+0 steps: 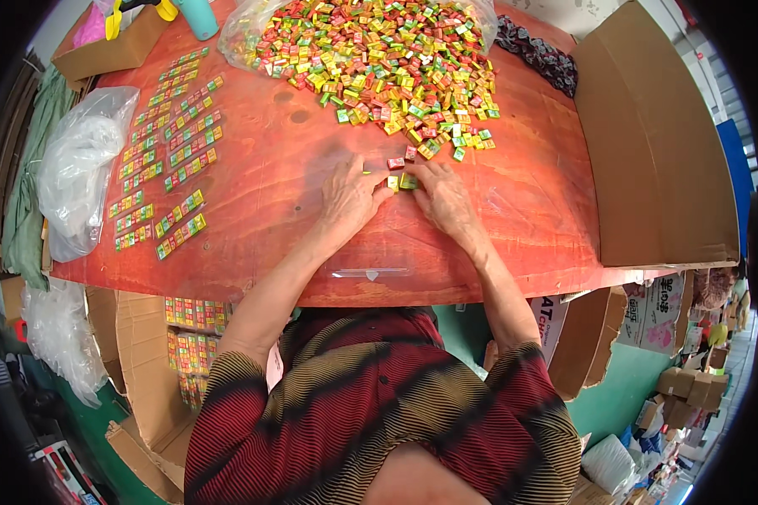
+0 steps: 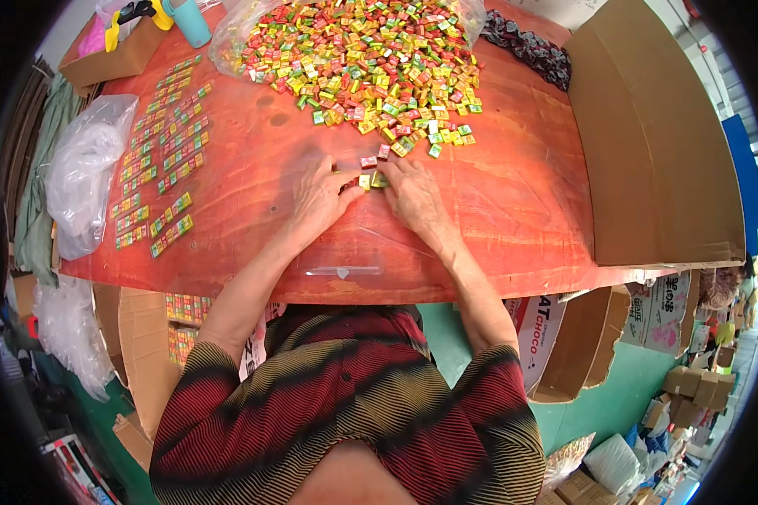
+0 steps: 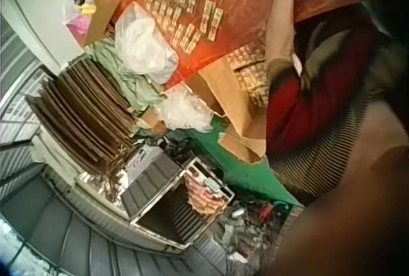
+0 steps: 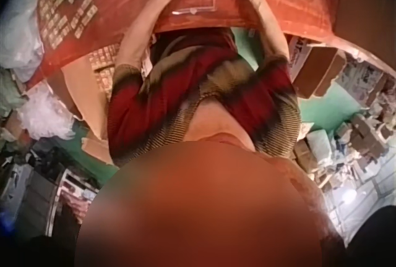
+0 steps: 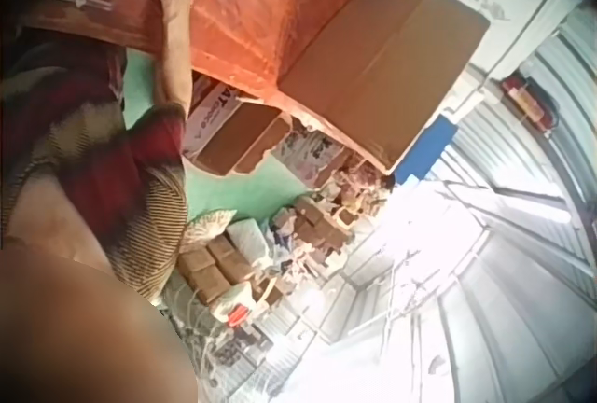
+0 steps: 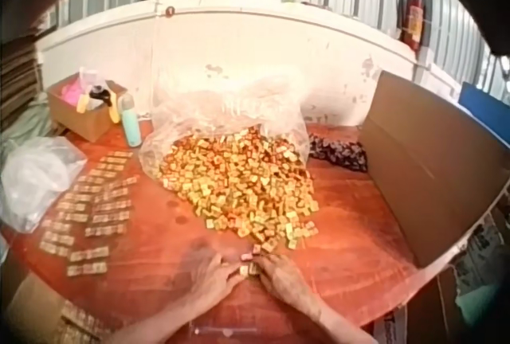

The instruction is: Sorting small rectangular items into rows on a table and then packing them into cardboard boxes.

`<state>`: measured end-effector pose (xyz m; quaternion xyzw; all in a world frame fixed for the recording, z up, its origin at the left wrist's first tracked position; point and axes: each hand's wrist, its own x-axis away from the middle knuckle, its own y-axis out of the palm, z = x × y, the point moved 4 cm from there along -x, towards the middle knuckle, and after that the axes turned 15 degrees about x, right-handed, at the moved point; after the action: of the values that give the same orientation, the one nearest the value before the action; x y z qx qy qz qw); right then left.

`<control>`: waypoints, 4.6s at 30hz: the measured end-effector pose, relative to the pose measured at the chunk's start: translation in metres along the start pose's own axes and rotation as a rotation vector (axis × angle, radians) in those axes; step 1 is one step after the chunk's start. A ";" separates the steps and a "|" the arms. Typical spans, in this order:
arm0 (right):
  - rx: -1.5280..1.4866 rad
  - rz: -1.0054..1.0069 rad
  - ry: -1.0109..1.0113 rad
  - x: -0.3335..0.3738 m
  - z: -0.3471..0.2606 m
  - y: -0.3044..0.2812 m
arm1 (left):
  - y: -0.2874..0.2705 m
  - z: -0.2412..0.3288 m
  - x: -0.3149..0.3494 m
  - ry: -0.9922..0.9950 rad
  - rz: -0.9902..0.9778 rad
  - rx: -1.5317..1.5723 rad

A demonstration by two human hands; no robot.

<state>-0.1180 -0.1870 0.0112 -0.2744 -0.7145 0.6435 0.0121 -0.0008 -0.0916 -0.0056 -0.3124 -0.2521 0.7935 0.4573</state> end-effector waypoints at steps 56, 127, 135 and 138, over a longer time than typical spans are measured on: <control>-0.173 -0.226 0.068 -0.008 -0.004 0.006 | -0.027 -0.019 -0.012 0.206 -0.199 0.082; 0.075 0.015 0.136 0.086 -0.047 -0.009 | -0.045 0.003 0.123 0.033 -0.266 -0.255; -0.130 0.080 0.052 0.079 -0.055 -0.004 | -0.083 -0.033 0.099 -0.107 -0.024 -0.413; -0.001 0.080 0.125 0.041 -0.030 0.000 | -0.077 -0.031 0.066 -0.149 0.011 -0.315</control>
<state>-0.1419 -0.1428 0.0021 -0.3423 -0.7012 0.6247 0.0309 0.0407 0.0051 0.0089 -0.3220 -0.4046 0.7677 0.3784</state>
